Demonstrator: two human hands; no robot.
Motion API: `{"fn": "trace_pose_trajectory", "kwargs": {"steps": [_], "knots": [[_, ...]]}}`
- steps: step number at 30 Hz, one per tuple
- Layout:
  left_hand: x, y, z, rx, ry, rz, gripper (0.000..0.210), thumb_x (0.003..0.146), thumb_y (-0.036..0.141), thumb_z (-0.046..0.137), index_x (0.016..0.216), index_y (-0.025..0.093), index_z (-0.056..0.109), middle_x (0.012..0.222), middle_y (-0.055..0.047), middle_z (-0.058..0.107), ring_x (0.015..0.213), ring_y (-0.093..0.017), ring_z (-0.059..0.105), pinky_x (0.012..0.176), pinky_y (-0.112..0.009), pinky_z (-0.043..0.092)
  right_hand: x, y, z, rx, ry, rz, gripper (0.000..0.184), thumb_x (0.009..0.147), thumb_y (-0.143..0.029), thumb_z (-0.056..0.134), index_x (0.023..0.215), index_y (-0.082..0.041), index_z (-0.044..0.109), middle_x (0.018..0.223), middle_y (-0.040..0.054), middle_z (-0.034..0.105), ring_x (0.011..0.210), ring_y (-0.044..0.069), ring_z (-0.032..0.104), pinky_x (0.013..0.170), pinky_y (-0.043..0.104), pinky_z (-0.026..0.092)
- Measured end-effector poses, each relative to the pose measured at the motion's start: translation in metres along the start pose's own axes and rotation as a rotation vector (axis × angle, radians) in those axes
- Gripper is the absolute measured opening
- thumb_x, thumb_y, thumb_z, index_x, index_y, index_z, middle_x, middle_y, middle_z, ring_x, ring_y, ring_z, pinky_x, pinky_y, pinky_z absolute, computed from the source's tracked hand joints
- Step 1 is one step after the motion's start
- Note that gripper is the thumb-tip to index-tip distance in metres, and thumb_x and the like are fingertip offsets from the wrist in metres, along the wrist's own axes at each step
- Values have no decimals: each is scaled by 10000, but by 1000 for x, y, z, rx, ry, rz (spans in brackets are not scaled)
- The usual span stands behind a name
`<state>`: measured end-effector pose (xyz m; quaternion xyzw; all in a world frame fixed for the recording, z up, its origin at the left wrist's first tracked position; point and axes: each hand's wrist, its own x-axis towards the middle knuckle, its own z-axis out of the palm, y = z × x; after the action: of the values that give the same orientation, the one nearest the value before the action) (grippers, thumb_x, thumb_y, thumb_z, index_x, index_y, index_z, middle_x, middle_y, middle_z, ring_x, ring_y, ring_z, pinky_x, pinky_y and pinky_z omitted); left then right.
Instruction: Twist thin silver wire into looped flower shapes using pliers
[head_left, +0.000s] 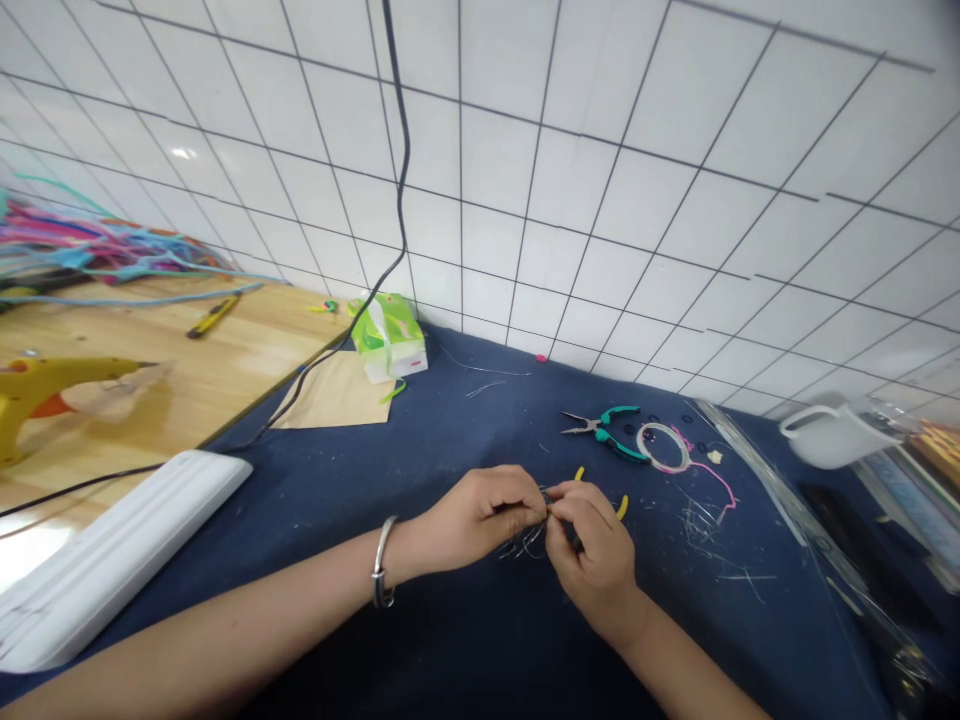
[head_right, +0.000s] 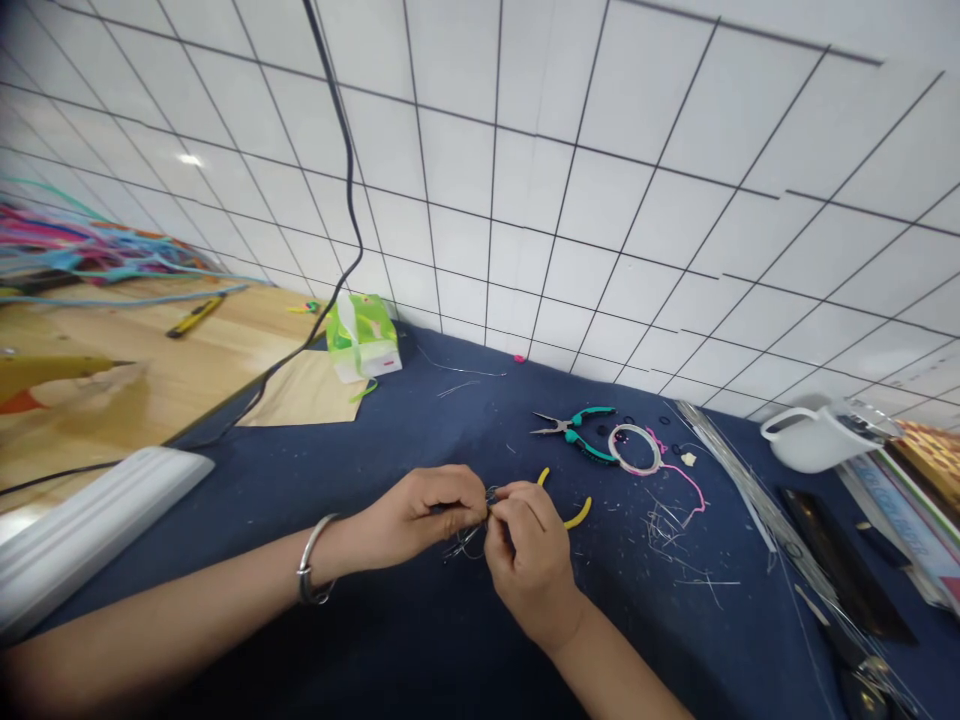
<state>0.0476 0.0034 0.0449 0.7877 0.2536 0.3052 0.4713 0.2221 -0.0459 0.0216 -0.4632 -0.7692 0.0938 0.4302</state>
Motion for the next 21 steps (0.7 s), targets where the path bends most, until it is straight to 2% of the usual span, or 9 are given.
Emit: {"fn": "trace_pose_trajectory", "kwargs": {"steps": [4,9,14,21], "knots": [[-2,-6,6,7,30,-35,141,833,136,451,791,155,585,751,-18,568,653,-103,513,613,-209,408,-1,0,1,-14,0,-30,171,774,-45,464,818,-189,545,869,71,574,914,188,555,811,377,479],[-3,-8,11,-101,65,-193,50,796,156,500,789,154,549,628,29,511,552,-80,460,512,-182,366,-4,1,2,-32,23,-68,180,776,-51,463,830,-197,553,871,70,580,919,202,564,809,397,486],[-2,-5,12,-247,50,-339,67,777,202,515,766,146,551,587,33,499,493,-75,466,461,-176,358,-4,2,4,-31,37,-85,192,771,-40,470,851,-193,554,891,76,577,907,200,567,803,396,493],[-3,-6,12,-271,17,-307,75,783,186,486,741,143,530,563,41,480,488,-69,456,465,-175,367,-3,3,4,-15,12,-90,207,763,-25,475,850,-195,555,879,70,567,899,190,563,805,387,493]]}}
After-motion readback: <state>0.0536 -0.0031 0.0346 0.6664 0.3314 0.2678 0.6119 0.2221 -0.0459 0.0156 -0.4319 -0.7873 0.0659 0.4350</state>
